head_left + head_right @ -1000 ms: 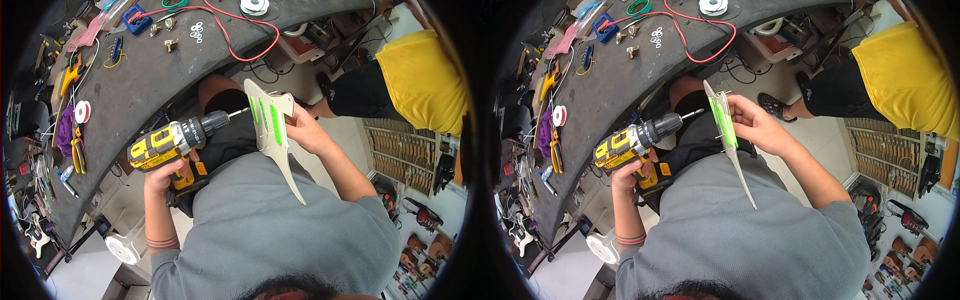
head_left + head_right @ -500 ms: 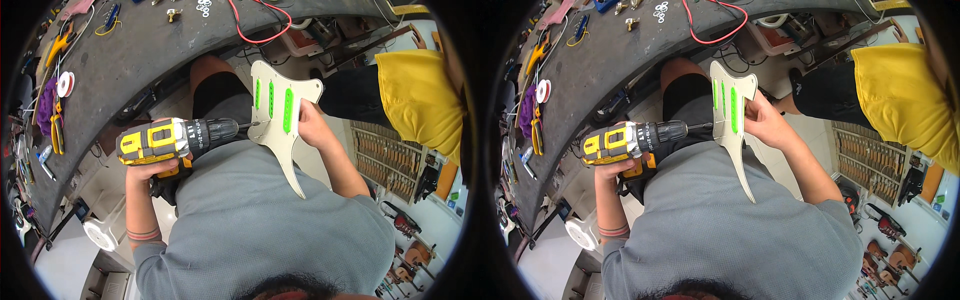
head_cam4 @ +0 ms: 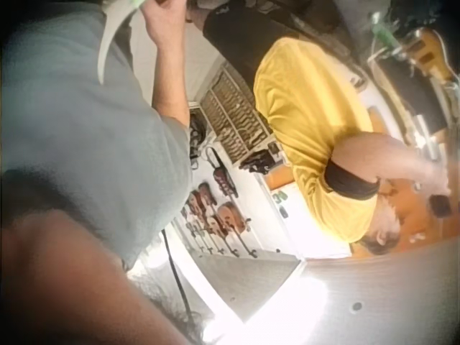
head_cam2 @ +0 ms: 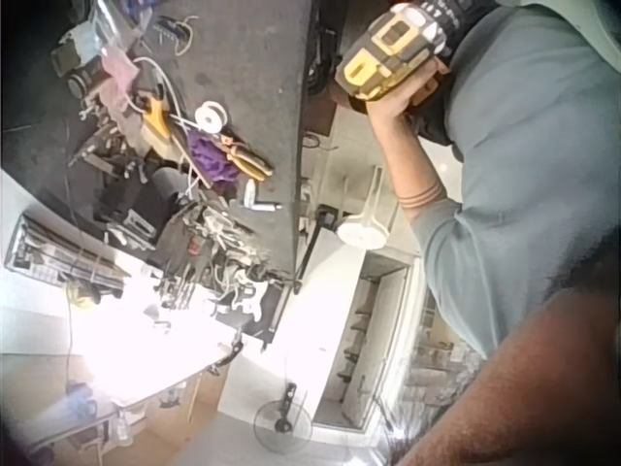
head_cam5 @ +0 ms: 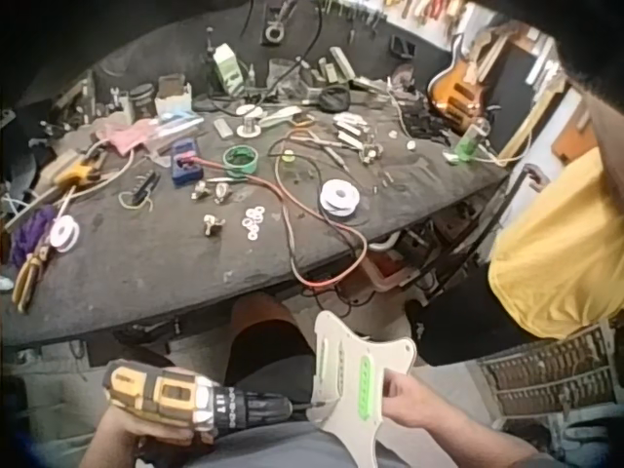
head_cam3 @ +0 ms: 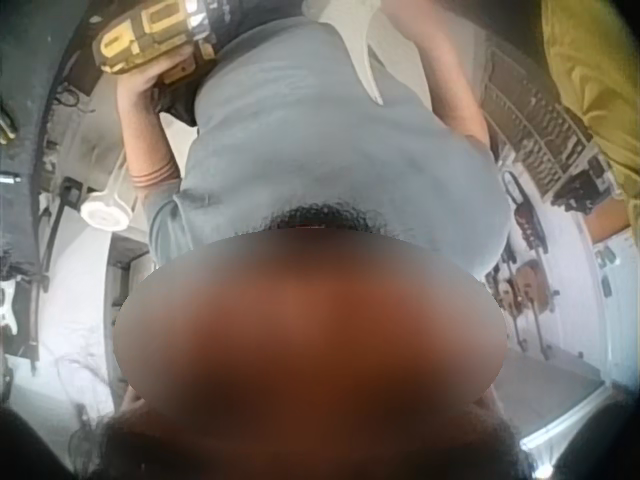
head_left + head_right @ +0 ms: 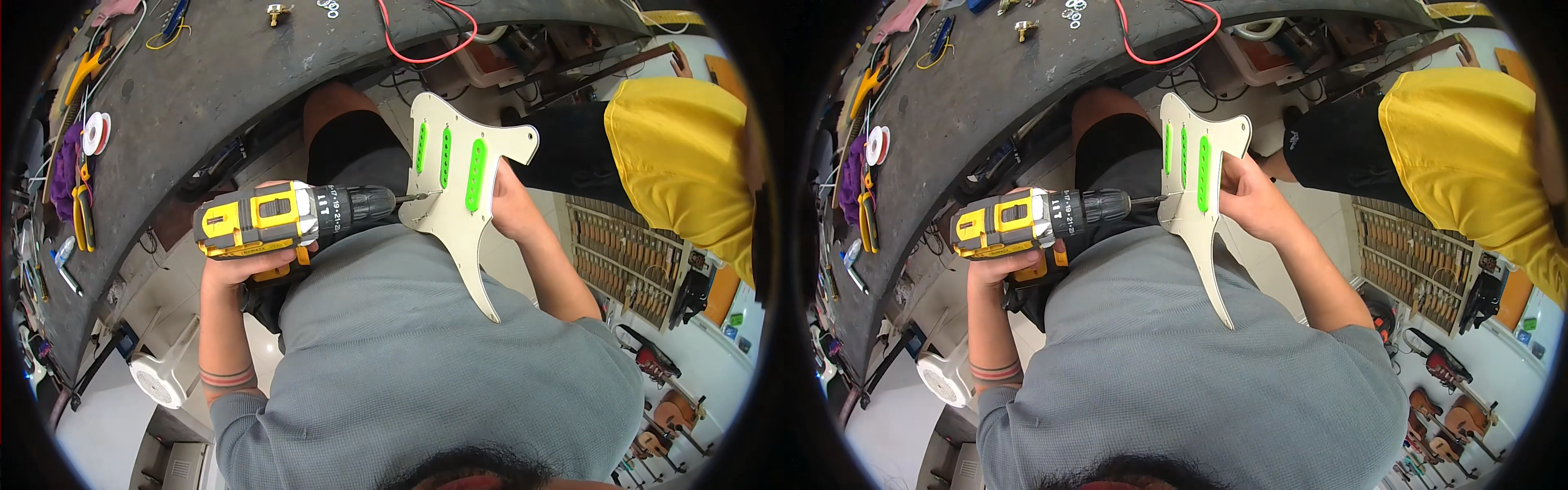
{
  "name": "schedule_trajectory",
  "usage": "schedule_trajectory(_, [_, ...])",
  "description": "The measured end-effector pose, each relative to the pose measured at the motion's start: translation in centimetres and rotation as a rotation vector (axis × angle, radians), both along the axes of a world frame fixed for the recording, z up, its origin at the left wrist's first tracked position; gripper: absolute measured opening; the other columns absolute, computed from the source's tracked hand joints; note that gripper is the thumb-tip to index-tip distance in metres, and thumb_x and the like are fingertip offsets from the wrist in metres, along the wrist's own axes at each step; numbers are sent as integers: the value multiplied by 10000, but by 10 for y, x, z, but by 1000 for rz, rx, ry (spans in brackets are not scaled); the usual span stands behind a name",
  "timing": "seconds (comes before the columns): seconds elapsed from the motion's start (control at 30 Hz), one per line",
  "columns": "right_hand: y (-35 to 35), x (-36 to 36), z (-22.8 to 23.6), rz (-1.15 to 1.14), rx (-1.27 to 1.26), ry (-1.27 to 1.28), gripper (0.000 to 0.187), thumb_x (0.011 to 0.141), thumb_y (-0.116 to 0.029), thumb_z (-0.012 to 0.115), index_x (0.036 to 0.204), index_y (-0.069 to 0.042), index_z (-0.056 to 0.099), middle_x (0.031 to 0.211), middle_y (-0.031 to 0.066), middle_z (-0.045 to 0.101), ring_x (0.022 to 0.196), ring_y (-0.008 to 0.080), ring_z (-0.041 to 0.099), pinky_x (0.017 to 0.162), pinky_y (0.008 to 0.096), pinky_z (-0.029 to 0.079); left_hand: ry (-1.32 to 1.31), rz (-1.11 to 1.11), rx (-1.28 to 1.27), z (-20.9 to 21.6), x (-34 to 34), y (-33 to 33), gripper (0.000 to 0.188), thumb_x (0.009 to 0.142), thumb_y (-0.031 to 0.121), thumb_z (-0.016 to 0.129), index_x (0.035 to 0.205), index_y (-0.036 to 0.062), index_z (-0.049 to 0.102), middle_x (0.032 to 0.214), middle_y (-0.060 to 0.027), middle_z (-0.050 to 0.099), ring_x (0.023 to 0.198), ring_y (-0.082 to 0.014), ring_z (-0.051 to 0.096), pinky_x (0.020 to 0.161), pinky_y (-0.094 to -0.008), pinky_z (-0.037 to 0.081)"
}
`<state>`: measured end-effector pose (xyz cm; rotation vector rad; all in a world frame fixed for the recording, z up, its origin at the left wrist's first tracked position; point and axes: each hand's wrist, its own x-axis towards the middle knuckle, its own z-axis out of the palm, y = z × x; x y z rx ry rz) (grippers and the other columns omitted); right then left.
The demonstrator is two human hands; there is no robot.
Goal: The person uses a power drill to create holes in a guitar pickguard and then places several pickup components into the slots, checking the fit by hand.
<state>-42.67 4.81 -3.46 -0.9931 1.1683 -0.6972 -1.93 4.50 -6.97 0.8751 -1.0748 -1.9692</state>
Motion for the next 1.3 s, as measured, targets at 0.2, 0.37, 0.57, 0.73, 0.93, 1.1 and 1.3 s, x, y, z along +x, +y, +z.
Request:
schedule_trajectory(0.2, [0,1,1,13,-23,12,638,995,-47,701,1566,17,423,1422,105,633,1269,168,644,1093,363,514,-42,-11,6,5,1,-2,903,723,14,889,1530,37,486,1268,-144,712,991,-320,768,902,-486,626])
schedule_trajectory(0.37, [-2,5,7,-9,-13,-24,659,1001,-40,701,1585,9,400,1429,99,630,1275,164,641,1096,370,516,111,-37,-15,3,-1,-4,793,790,-90,844,1502,47,525,1265,-139,724,1055,-303,777,945,-444,633])
schedule_trajectory(0.57, [-1,4,6,-20,-9,-31,669,1003,-33,703,1593,5,391,1410,92,644,1254,155,650,1074,356,523,93,-51,17,2,1,-5,804,759,-67,872,1488,49,554,1288,-108,717,1107,-272,755,980,-427,618])
schedule_trajectory(0.73, [-1,-1,2,-16,32,-33,673,993,-17,709,1590,4,399,1398,89,652,1232,154,659,1058,345,528,-120,34,-150,-1,1,-4,750,712,-12,910,1411,65,650,1357,-74,686,1247,-211,658,1077,-401,557])
schedule_trajectory(0.93, [1,0,2,-44,33,-80,691,981,3,702,1597,4,389,1434,94,628,1273,162,639,1072,353,522,-130,-9,-184,-2,0,-7,753,705,0,905,1409,65,644,1385,-84,671,1264,-224,652,1094,-406,545])
schedule_trajectory(1.1, [0,2,7,-49,51,-87,721,969,35,687,1612,-2,364,1505,104,582,1321,184,622,1099,369,511,-121,-30,-191,5,-5,-8,752,711,1,900,1414,62,639,1395,-90,668,1282,-227,643,1110,-414,533])
schedule_trajectory(1.3, [-1,1,8,-43,81,-62,711,962,52,679,1603,-8,379,1503,102,584,1316,189,626,1098,368,511,-133,-34,-232,-3,-1,-7,755,712,6,901,1417,62,641,1402,-98,667,1295,-238,637,1117,-419,528])
